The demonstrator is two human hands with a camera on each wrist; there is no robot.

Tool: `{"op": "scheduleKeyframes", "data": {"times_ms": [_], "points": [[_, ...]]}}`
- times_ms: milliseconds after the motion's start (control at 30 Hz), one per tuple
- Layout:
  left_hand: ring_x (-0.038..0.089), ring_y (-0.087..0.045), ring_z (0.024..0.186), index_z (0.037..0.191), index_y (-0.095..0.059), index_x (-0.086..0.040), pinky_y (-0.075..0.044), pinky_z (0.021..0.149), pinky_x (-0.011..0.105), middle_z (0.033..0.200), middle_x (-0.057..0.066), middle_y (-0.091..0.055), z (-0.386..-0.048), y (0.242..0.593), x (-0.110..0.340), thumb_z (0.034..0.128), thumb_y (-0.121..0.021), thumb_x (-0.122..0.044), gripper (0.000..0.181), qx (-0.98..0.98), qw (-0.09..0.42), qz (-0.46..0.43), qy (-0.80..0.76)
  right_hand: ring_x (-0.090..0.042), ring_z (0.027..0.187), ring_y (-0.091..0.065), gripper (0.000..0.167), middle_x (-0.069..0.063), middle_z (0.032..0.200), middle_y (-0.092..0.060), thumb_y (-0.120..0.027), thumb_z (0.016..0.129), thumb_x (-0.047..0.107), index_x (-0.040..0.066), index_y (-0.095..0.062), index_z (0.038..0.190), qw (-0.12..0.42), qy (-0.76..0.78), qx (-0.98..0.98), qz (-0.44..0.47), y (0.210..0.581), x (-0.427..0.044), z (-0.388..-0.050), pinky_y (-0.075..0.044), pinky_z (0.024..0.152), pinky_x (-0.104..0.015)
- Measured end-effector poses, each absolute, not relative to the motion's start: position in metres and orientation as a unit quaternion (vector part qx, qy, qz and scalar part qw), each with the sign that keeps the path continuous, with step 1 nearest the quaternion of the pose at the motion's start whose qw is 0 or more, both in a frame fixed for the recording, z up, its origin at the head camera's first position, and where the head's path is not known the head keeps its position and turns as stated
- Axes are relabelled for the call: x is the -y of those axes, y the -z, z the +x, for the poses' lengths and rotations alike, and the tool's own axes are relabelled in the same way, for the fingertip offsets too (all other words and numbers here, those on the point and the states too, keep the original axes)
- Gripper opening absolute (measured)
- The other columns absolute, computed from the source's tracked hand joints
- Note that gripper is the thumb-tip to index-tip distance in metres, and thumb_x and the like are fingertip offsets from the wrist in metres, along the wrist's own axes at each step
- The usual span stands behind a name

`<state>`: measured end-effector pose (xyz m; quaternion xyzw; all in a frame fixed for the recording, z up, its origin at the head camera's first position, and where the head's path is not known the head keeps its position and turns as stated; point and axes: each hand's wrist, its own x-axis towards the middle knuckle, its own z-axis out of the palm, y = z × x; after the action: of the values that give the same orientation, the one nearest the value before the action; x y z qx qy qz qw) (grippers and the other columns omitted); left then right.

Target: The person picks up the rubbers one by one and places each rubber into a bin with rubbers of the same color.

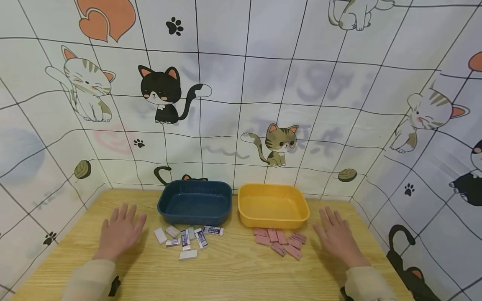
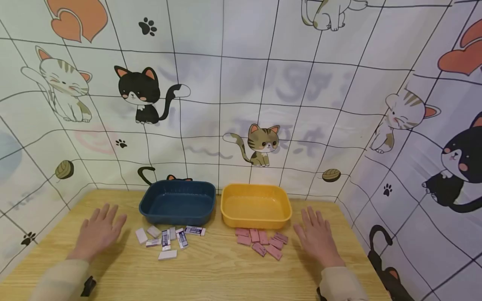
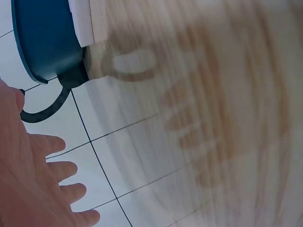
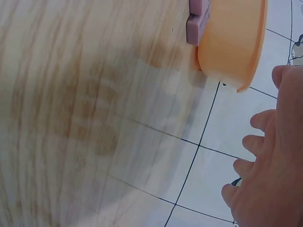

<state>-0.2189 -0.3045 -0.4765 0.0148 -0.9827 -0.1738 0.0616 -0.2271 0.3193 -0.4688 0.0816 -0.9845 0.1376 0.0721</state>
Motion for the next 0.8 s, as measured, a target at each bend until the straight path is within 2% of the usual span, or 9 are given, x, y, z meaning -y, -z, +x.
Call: {"op": "scheduleKeyframes", "data": {"times_ms": [267, 533, 800], "points": [[0.064, -0.014, 0.144, 0.155, -0.03, 0.01, -0.013, 0.108, 0.081, 0.16, 0.04, -0.019, -0.215, 0.477, 0.297, 0.1099, -0.025, -0.053, 0.077, 0.982, 0.064, 0.016, 0.179, -0.056, 0.151, -0.012, 0.068, -0.032, 0.165, -0.018, -0.041, 0.111, 0.04, -0.007, -0.027, 0.158, 0.08, -0.154, 0.981, 0.09, 0.469, -0.31, -0.224, -0.01, 0.117, -0.073], [0.063, -0.017, 0.145, 0.154, -0.033, 0.011, -0.016, 0.109, 0.08, 0.159, 0.039, -0.023, -0.21, 0.484, 0.287, 0.1104, -0.03, -0.051, 0.075, 0.979, 0.087, 0.008, 0.184, -0.055, 0.151, -0.013, 0.067, -0.031, 0.165, -0.019, -0.043, 0.111, 0.039, -0.007, -0.029, 0.158, 0.094, -0.17, 0.975, 0.108, 0.468, -0.297, -0.222, -0.011, 0.117, -0.073], [0.062, -0.02, 0.145, 0.153, -0.035, 0.011, -0.017, 0.111, 0.078, 0.158, 0.04, -0.026, -0.202, 0.481, 0.276, 0.111, -0.031, -0.048, 0.073, 0.979, 0.084, 0.009, 0.185, -0.054, 0.151, -0.016, 0.066, -0.031, 0.164, -0.023, -0.046, 0.11, 0.035, -0.008, -0.031, 0.157, 0.114, -0.179, 0.968, 0.133, 0.47, -0.276, -0.224, -0.015, 0.117, -0.072]]}}
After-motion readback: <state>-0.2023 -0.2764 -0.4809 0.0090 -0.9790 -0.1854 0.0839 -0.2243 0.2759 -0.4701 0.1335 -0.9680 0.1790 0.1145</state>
